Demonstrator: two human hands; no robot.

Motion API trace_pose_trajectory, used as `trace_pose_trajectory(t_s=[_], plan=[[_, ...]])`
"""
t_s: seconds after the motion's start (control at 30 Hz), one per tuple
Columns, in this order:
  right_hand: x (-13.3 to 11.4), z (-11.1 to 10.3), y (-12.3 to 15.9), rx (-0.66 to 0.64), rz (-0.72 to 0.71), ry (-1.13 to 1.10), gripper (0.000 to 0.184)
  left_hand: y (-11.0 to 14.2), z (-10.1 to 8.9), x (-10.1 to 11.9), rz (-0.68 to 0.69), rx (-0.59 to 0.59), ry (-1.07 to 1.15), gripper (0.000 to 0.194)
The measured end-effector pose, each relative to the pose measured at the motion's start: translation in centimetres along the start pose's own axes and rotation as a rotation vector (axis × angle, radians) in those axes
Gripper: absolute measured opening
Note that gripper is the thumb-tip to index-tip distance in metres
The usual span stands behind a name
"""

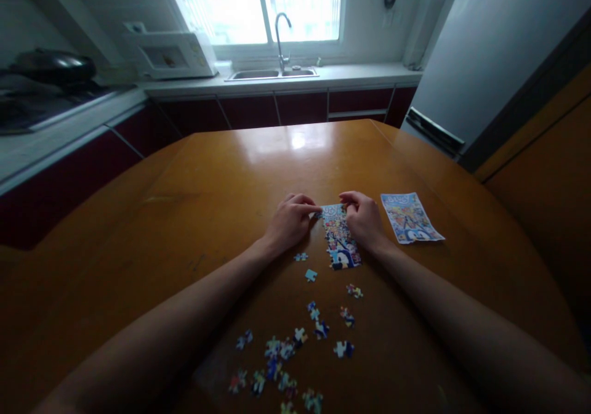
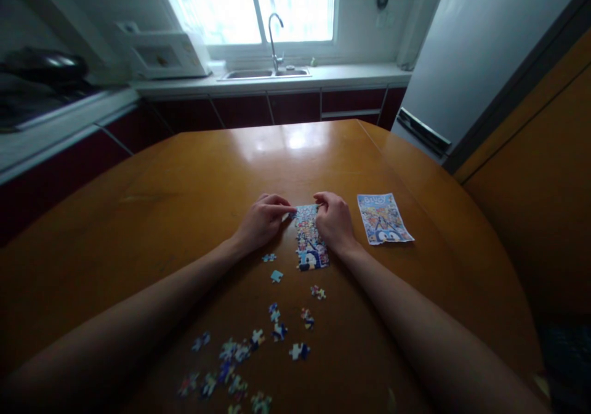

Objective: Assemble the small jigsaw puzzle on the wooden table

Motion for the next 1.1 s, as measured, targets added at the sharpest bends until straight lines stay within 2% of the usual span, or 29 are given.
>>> trace_pose_trajectory(t_s=[0.2,0.3,0.43,0.57,0.67,0.77,0.83,0.93,1.1], plan=[[-0.6,-0.2,0.1,0.015,-0.079,-0.010,0.028,0.0,0.0,0.1,-0.011,-0.006,-0.006,0.026],[-0.8,-0.2,0.2,0.004,-0.095,-0.001,0.028,0.0,0.1,0.0,-0.009,-0.011,-0.008,0.031],[-0.8,-0.2,0.2,-0.002,-0.101,0.008,0.027,-0.1,0.1,-0.3,-0.067,0.051,0.044,0.038],[-2.0,-0.4,0.5,-0.036,-0.215,0.094,0.025,-0.3,0.0,-0.6,-0.106,0.074,0.080,0.033],[-4.0,-0.1,1.5,-0.151,-0.381,0.196,0.022,-0.4,0.0,-1.0,-0.144,0.103,0.117,0.030],[-6.0,0.9,3.3,-0.394,-0.559,0.275,0.014,-0.4,0.1,-1.3,-0.181,0.126,0.160,0.033],[-6.8,1.6,4.4,-0.512,-0.621,0.323,0.012,-0.4,0.2,-1.4,-0.193,0.128,0.175,0.033],[-7.3,2.1,5.2,-0.576,-0.628,0.360,0.013,-0.3,0.3,-1.5,-0.197,0.129,0.188,0.030],[-7.1,2.2,5.2,-0.591,-0.618,0.344,0.012,-0.3,0.3,-1.4,-0.189,0.128,0.194,0.029]])
Point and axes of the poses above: each hand's wrist, its own y-axis away from the middle knuckle, its own z-axis out of the palm, x = y × z, the point moved 3 cm from there along -y, towards the middle knuckle, and after that the axes turned 1 degree about -z, right-handed, at the moved point
